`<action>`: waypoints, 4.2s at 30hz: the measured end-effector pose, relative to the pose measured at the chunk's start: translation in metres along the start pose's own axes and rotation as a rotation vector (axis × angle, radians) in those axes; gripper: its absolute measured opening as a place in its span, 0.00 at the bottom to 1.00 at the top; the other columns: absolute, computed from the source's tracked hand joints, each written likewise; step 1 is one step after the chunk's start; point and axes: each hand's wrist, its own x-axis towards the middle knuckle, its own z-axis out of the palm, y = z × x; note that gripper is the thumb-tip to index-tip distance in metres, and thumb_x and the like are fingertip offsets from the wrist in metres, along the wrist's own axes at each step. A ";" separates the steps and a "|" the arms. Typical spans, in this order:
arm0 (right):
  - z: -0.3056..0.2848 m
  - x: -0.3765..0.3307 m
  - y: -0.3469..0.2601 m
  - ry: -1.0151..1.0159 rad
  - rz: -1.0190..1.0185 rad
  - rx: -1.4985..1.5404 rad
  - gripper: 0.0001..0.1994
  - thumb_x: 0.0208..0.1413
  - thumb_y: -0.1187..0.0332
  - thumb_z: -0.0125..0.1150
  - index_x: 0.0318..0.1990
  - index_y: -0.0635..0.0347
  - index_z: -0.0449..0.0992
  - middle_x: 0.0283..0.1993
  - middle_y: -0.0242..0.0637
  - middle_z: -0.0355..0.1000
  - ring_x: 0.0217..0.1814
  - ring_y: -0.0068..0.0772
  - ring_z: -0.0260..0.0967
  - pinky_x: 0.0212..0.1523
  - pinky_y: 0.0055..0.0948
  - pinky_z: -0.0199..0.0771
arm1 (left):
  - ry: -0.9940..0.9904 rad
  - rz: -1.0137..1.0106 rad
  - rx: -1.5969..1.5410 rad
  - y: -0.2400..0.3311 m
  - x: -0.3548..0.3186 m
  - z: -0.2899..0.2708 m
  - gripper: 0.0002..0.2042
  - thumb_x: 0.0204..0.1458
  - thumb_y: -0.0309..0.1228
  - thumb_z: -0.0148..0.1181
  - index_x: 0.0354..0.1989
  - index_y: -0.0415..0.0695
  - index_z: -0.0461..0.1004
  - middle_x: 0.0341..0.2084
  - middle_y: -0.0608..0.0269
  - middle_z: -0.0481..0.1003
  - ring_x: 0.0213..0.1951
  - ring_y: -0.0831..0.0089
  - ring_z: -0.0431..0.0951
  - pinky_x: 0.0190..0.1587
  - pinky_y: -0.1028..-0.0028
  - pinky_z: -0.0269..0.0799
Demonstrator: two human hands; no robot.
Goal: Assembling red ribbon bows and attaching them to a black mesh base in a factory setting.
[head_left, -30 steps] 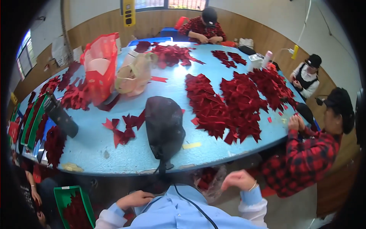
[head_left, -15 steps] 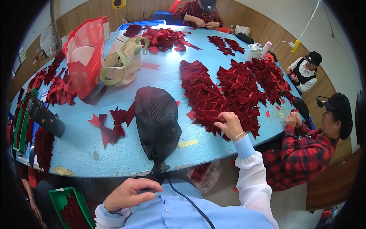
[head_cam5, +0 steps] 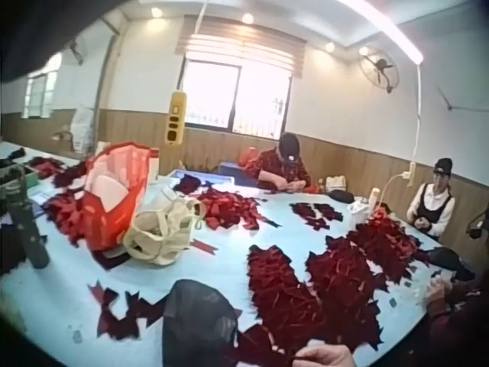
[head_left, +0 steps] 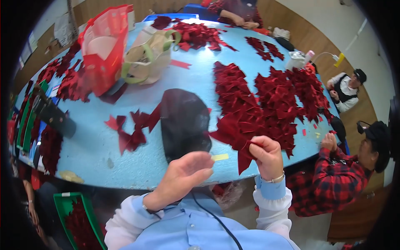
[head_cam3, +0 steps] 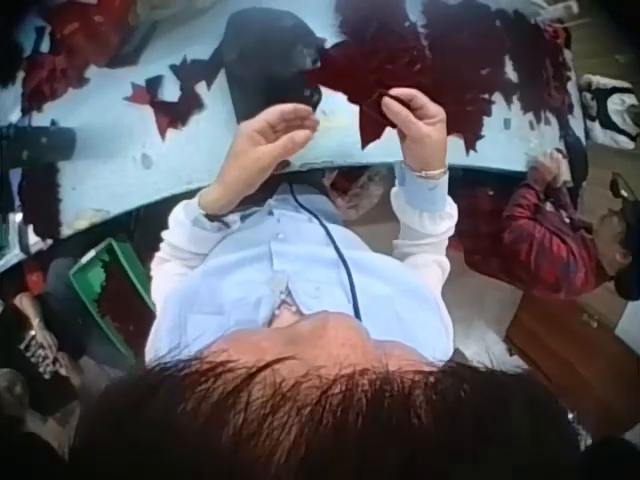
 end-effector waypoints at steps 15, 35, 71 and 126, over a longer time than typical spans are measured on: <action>0.092 -0.033 0.066 -0.197 -0.048 0.091 0.13 0.51 0.79 0.58 0.46 0.72 0.70 0.38 0.39 0.73 0.40 0.25 0.71 0.44 0.24 0.71 | 0.298 0.046 -0.268 -0.035 -0.029 -0.045 0.12 0.57 0.27 0.53 0.47 0.35 0.68 0.41 0.57 0.74 0.43 0.68 0.76 0.47 0.67 0.74; 0.106 -0.034 0.093 -0.031 -0.225 -0.106 0.11 0.58 0.71 0.54 0.44 0.70 0.71 0.33 0.36 0.73 0.32 0.20 0.69 0.31 0.20 0.69 | 0.371 0.317 0.021 -0.025 -0.042 -0.067 0.17 0.57 0.24 0.49 0.54 0.32 0.62 0.38 0.54 0.76 0.34 0.71 0.78 0.40 0.74 0.73; 0.105 -0.052 0.057 -0.357 -1.241 -0.848 0.15 0.36 0.78 0.65 0.36 0.57 0.75 0.35 0.35 0.69 0.37 0.33 0.69 0.37 0.33 0.77 | 0.088 0.355 -0.096 -0.021 -0.045 -0.094 0.13 0.42 0.21 0.66 0.35 0.43 0.68 0.31 0.59 0.75 0.38 0.70 0.74 0.55 0.59 0.63; 0.095 -0.036 0.078 -0.414 -1.585 -0.773 0.11 0.34 0.73 0.65 0.31 0.57 0.77 0.32 0.35 0.66 0.28 0.28 0.66 0.23 0.25 0.69 | -0.065 0.228 -0.410 -0.037 -0.040 -0.100 0.09 0.51 0.15 0.49 0.32 0.45 0.70 0.29 0.56 0.75 0.37 0.64 0.74 0.52 0.52 0.64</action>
